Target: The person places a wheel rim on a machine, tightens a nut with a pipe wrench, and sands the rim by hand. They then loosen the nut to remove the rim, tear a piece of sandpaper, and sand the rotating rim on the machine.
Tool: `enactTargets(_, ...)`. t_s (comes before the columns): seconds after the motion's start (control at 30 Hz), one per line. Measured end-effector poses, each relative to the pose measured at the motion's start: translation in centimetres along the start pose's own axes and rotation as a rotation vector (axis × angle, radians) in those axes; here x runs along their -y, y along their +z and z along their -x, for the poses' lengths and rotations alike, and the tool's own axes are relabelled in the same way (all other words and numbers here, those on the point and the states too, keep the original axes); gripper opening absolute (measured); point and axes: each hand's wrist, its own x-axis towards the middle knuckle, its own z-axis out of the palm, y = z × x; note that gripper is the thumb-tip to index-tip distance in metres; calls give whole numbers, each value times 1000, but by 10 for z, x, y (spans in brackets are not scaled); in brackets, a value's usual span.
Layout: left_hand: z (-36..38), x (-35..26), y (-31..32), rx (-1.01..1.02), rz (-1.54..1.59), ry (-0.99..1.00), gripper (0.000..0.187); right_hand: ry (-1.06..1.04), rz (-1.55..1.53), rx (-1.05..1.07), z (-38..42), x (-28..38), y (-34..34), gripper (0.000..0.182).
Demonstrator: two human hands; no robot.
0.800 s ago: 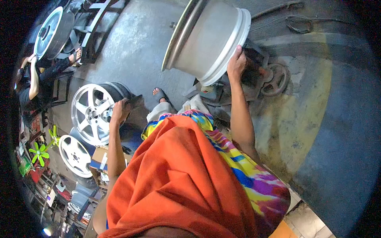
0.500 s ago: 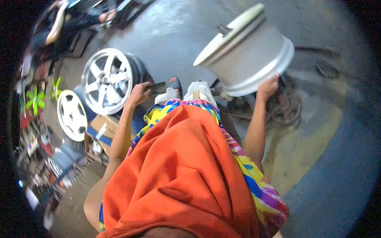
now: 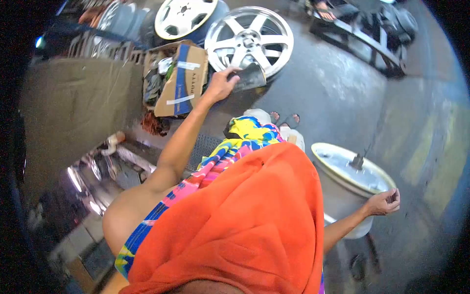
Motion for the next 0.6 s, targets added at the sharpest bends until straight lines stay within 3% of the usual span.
enactTargets(0.17, 36, 58, -93, -556, -119, -130, 28, -101, -307, 331, -29, 30, 99, 17)
enactTargets(0.23, 57, 75, -131, -674, -185, -379, 31, -155, -328, 374, -37, 54, 131, 16)
enactTargets(0.3, 80, 104, -175, -764, -437, -605, 37, -177, -465, 628, -40, 77, 156, 15)
enactTargets(0.37, 100, 164, -214, -864, -487, -696, 41, -251, -513, 752, -36, 112, 161, 14)
enactTargets(0.4, 98, 133, -228, -692, -527, -900, 47, -276, -544, 804, -33, 126, 168, 13)
enactTargets(0.43, 97, 166, -233, -591, -723, -1091, 55, -297, -568, 848, -29, 134, 172, 12)
enactTargets(0.47, 76, 113, -227, -526, -773, -1255, 58, -320, -545, 906, -28, 143, 175, 12)
enactTargets(0.5, 63, 117, -225, -546, -782, -1168, 56, -339, -524, 957, -27, 152, 180, 13)
enactTargets(0.53, 53, 163, -227, -489, -805, -1086, 67, -343, -493, 979, -25, 160, 183, 13)
enactTargets(0.6, 7, 170, -210, -303, -471, -1207, 74, -346, -439, 999, -24, 165, 191, 13)
